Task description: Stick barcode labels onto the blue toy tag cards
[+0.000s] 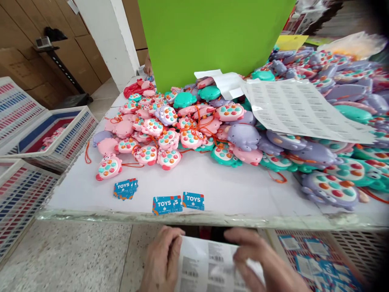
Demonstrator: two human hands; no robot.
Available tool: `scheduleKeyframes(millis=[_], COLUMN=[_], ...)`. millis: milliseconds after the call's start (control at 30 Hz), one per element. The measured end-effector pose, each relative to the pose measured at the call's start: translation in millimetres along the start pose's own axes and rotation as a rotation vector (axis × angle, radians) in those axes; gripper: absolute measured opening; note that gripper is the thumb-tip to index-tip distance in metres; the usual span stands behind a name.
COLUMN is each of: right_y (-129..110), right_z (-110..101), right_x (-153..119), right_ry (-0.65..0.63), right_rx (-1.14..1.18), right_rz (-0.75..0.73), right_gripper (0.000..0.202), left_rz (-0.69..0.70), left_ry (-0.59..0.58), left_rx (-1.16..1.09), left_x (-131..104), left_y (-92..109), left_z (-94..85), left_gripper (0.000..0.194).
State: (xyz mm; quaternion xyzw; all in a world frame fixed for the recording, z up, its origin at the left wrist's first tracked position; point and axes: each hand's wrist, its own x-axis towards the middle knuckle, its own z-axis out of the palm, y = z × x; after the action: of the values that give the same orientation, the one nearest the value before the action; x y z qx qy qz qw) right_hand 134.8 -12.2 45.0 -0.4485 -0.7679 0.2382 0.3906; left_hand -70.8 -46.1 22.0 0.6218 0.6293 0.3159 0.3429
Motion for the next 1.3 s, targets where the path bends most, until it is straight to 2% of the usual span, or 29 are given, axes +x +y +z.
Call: scheduleKeyframes(millis=[67, 100, 167, 267, 367, 533, 633, 733, 867, 1000, 1133, 1300], right_y=[7.6, 11.7, 18.5, 24.3, 29.9, 41.9, 45.1, 47.3, 54.3, 60.6, 61.2, 60.4], right_z=[-3.8, -4.2, -1.2, 11.2, 24.7, 27.5, 18.9, 11.3, 11.3, 18.2, 22.4, 25.4], right_x=[17.9, 27.3, 42.8, 50.3, 44.8, 43.5, 54.6, 70.4, 88.7, 98.1, 102.5, 107.5], right_ry=[-0.045, -0.094, -0.211, -0.322, -0.336, -0.331, -0.296, -0.292, -0.416, -0.550, -0.620, -0.642], right_rx=[0.053, 0.069, 0.090, 0.091, 0.052, 0.024, 0.043, 0.065, 0.039, -0.029, -0.101, -0.143], right_rz=[0.200, 0.272, 0.344, 0.283, 0.153, 0.178, 0.227, 0.250, 0.225, 0.125, 0.053, 0.005], right_gripper=[0.018, 0.019, 0.022, 0.022, 0.023, 0.023, 0.016, 0.012, 0.014, 0.012, 0.014, 0.015], left_rz=[0.243, 0.320, 0.391, 0.459, 0.519, 0.550, 0.560, 0.559, 0.570, 0.546, 0.520, 0.493], left_ry=[-0.002, -0.019, -0.063, -0.072, -0.022, 0.016, 0.039, 0.047, 0.017, -0.013, -0.030, -0.059], left_rx=[0.165, 0.243, 0.387, 0.545, 0.619, 0.643, 0.631, 0.608, 0.574, 0.547, 0.490, 0.480], left_x=[7.4, 11.6, 19.4, 26.1, 27.4, 29.4, 29.0, 23.5, 12.7, 9.9, 14.4, 18.4], left_y=[-2.2, -3.5, -6.8, -12.1, -13.2, -2.7, -0.6, -7.6, -19.3, -18.2, -10.3, -5.0], left_z=[-0.3, 1.3, 7.0, 16.4, 22.7, 31.0, 32.1, 28.3, 25.5, 29.8, 28.8, 23.4], left_gripper=[0.025, 0.031, 0.038, 0.036, 0.025, 0.023, 0.025, 0.024, 0.018, 0.019, 0.018, 0.020])
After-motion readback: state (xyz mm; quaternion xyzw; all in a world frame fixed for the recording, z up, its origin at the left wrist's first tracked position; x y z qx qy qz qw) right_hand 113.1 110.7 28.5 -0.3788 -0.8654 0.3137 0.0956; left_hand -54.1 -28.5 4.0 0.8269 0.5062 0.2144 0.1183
